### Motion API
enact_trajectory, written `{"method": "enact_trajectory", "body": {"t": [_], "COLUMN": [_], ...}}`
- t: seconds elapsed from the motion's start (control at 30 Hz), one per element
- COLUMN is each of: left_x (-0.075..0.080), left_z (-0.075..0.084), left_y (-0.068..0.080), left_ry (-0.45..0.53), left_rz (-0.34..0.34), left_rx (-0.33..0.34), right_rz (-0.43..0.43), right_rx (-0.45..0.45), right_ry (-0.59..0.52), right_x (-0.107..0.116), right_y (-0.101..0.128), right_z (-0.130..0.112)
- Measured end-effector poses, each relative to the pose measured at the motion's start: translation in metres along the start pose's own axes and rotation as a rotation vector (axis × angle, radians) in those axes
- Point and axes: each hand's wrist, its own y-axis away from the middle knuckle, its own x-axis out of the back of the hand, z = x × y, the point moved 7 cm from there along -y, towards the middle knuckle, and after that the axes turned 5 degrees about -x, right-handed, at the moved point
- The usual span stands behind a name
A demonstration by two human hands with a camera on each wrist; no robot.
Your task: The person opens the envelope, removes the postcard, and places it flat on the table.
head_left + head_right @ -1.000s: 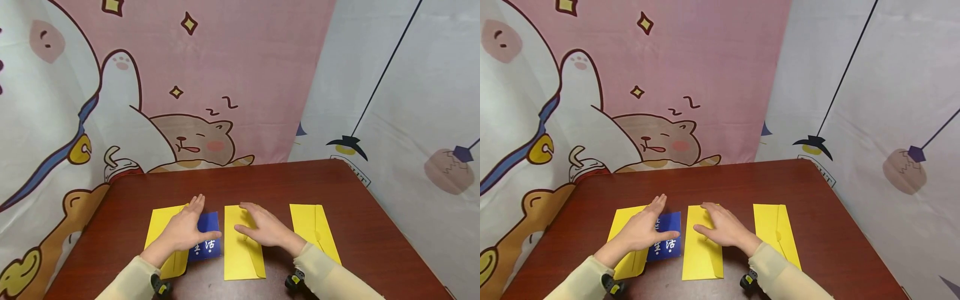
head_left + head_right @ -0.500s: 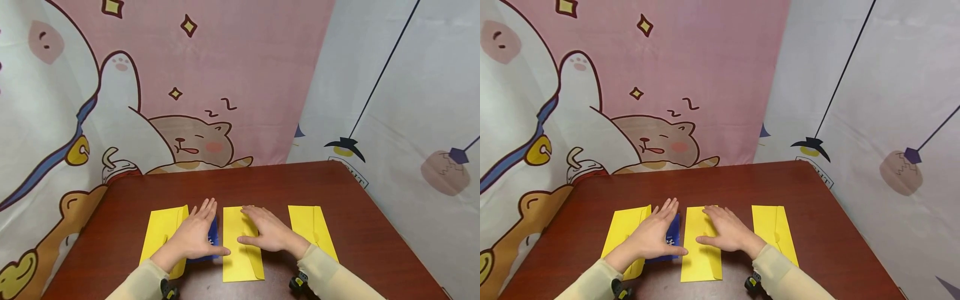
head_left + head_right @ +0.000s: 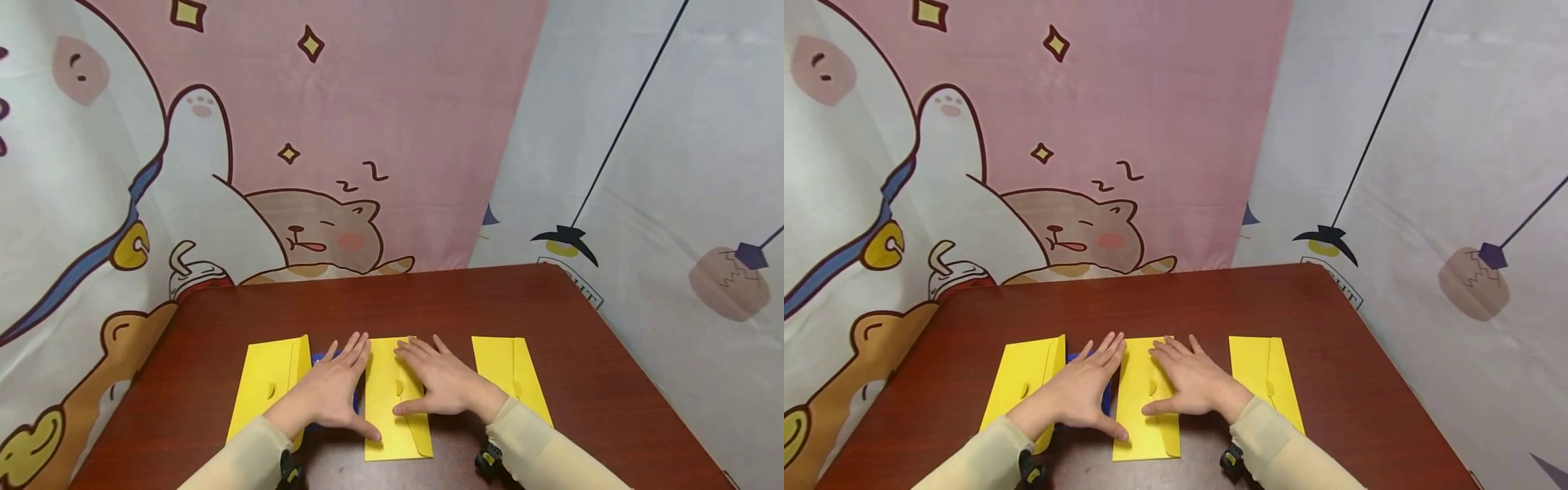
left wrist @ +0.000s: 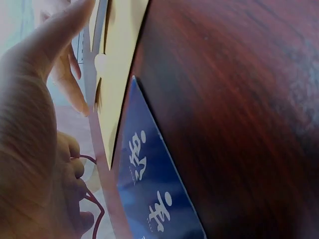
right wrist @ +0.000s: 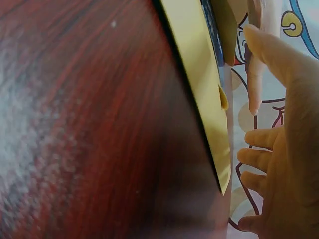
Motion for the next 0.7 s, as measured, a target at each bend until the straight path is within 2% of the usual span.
{"method": "enact_trajectory", "body": {"t": [0.13,0.7], "left_x": [-0.004,-0.011], "left_z": [-0.001,-0.001], "left_y": [-0.002,-0.012], "left_ry": [0.005,0.001], "left_rz": [-0.042,-0.106], "left_rx": [0.013,0.025], "right_rz": [-0.023,-0.089], "right_rx": [0.004,0.012], "right_ry": [0.03,0.111], "right_x": [-0.004,-0.011], "right_y": [0.0,-0.001], "right_z": [0.0,0.002]}}
